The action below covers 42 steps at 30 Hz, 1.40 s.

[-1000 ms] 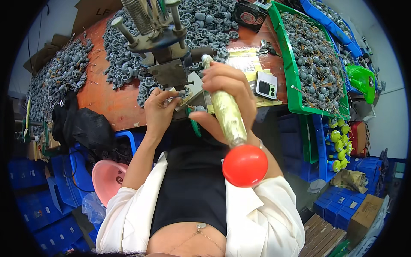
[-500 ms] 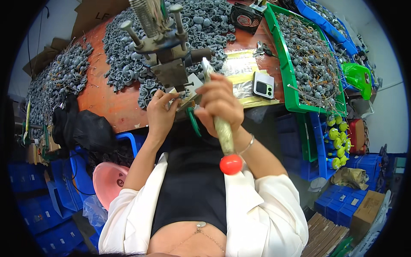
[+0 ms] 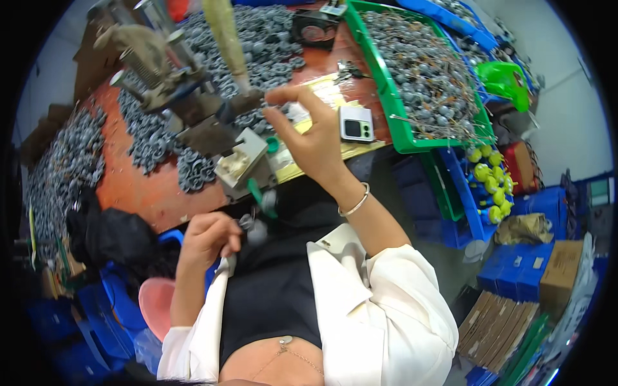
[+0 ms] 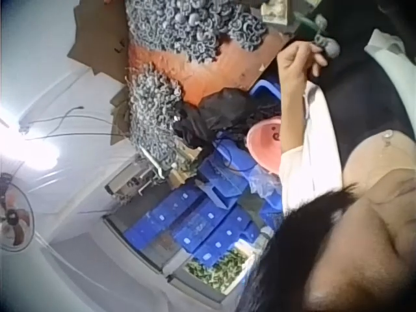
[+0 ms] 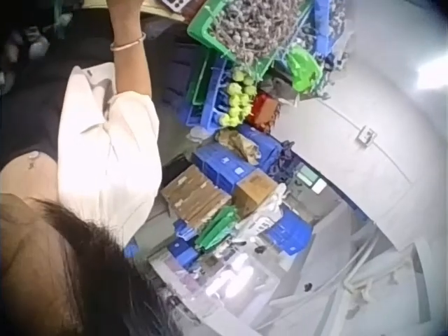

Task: Assemble small plastic components at a factory workbench using a manual press tool.

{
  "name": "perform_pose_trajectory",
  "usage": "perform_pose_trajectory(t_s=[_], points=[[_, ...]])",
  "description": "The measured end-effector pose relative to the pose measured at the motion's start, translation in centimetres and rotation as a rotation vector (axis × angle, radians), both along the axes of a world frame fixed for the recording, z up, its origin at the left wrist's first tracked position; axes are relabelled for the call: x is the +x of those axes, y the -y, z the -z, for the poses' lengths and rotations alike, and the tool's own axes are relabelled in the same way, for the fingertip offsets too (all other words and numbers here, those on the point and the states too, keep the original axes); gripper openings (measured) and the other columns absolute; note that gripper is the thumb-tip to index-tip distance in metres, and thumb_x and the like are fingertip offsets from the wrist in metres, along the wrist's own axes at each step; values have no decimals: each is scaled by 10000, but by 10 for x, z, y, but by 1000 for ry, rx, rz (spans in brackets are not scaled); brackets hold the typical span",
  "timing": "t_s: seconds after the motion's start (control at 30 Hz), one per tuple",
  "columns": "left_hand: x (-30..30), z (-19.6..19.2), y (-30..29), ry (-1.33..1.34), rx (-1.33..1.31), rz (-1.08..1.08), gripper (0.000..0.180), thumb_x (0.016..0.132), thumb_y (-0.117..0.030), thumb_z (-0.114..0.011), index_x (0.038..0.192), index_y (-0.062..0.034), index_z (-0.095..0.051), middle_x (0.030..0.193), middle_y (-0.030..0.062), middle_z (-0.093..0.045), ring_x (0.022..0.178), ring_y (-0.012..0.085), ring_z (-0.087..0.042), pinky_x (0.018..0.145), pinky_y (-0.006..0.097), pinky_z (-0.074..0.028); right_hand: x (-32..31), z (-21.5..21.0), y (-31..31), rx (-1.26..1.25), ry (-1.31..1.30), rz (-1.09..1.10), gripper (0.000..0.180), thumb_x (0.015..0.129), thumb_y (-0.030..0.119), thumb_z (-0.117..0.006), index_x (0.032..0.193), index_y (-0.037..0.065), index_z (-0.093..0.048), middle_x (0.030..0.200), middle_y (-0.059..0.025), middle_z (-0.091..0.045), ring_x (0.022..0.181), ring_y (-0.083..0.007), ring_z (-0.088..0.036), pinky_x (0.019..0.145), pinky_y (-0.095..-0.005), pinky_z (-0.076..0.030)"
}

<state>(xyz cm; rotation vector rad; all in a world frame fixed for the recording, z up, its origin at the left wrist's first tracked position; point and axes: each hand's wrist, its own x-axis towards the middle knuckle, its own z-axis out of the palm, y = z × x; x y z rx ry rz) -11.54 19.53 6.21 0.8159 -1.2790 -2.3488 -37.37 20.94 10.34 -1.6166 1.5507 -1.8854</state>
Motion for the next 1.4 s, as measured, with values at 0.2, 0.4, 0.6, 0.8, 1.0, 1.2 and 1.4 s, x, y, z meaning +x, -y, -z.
perform_pose_trajectory(t_s=[0.2,0.4,0.6,0.8,1.0,1.2,1.4], points=[[82,-29,126,-261,-204,-837,320,953,-261,-504,1110,6,-584,992,147,-659,821,144,-650,705,235,-526,-50,39,-28,252,81,37,134,844,73,-640,943,-16,-643,902,-36,-658,845,-107,-610,779,-239,-462],[129,-31,206,52,-762,-1382,373,985,-210,-378,1260,5,-507,1223,136,-575,1135,252,-545,1011,422,-375,-130,35,-29,316,-30,350,123,856,87,-624,917,-10,-668,819,-28,-674,746,-83,-616,688,-232,-479],[26,49,126,656,-1155,-570,338,848,-60,-622,1180,-7,-580,1132,113,-608,1022,209,-561,889,318,-433,-265,52,3,487,-509,704,178,878,103,-550,947,11,-687,798,-77,-687,715,-164,-665,663,-272,-515],[16,76,110,733,-1360,-513,332,836,-26,-601,1167,-9,-581,1133,175,-595,1074,309,-556,922,354,-423,-319,77,56,891,-239,657,245,870,239,-598,944,30,-703,762,-64,-685,659,-151,-649,551,-282,-509],[16,76,102,756,-1361,-529,328,843,14,-569,1169,-15,-581,1164,164,-595,1103,307,-558,940,354,-418,-307,64,52,513,480,539,178,823,215,-675,750,53,-670,677,-43,-648,569,-109,-567,490,-219,-395],[22,80,102,762,-1346,-632,344,847,3,-576,1189,-26,-577,1184,157,-577,1108,321,-545,944,360,-418,-299,-12,-5,-48,942,119,229,882,196,-637,713,75,-541,631,-2,-520,536,-95,-458,493,-238,-362],[43,77,98,1084,-1372,-593,266,835,-89,-651,1092,-26,-629,1011,105,-597,852,224,-570,726,316,-473,-288,-66,-55,-328,702,40,235,907,106,-594,1084,-48,-585,760,-31,-539,672,-110,-460,596,-240,-375]])
